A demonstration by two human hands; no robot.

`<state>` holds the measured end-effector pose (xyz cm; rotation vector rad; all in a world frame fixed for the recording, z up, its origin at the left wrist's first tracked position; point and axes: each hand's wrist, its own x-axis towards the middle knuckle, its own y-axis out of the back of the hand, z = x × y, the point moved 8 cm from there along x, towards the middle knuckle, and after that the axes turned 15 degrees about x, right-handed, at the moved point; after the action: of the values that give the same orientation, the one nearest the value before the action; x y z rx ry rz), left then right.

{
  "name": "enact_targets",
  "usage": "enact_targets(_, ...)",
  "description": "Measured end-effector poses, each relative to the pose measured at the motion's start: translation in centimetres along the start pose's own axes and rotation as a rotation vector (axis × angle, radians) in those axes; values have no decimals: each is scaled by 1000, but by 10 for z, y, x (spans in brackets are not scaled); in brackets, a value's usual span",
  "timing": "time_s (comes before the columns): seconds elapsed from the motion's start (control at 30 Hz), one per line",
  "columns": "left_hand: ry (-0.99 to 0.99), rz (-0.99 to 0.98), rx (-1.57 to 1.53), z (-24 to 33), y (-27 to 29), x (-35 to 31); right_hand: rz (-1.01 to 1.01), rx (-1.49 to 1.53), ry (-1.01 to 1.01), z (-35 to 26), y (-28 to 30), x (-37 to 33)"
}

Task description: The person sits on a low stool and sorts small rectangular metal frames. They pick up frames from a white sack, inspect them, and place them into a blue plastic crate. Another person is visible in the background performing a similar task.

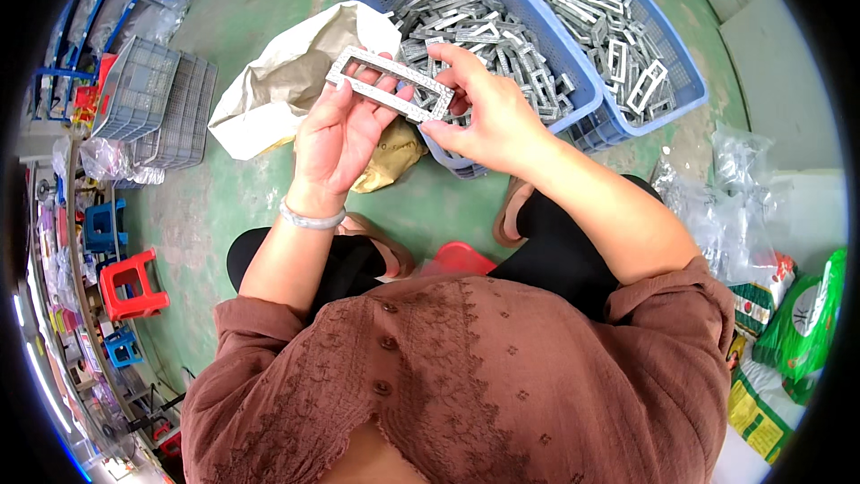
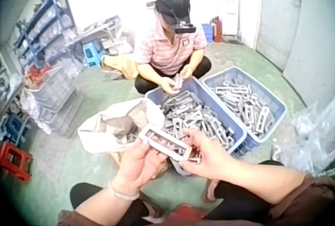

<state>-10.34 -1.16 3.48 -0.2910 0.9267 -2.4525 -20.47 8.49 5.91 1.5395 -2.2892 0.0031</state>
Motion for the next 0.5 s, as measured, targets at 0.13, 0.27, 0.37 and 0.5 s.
enact_targets(0.13,-25,4,-37,3,-2,-1,3,-37,87,-13,-2,-1)
enact_targets(0.27,-22,-21,-162,2,-1,-1,-14,-201,373,-41,-13,-4)
enact_targets(0.37,-13,-24,-281,-1,1,2,-67,-311,632,-59,-27,-11)
enact_targets(0.5,-11,26,-255,-3,7,4,-173,-285,700,-59,-40,-19)
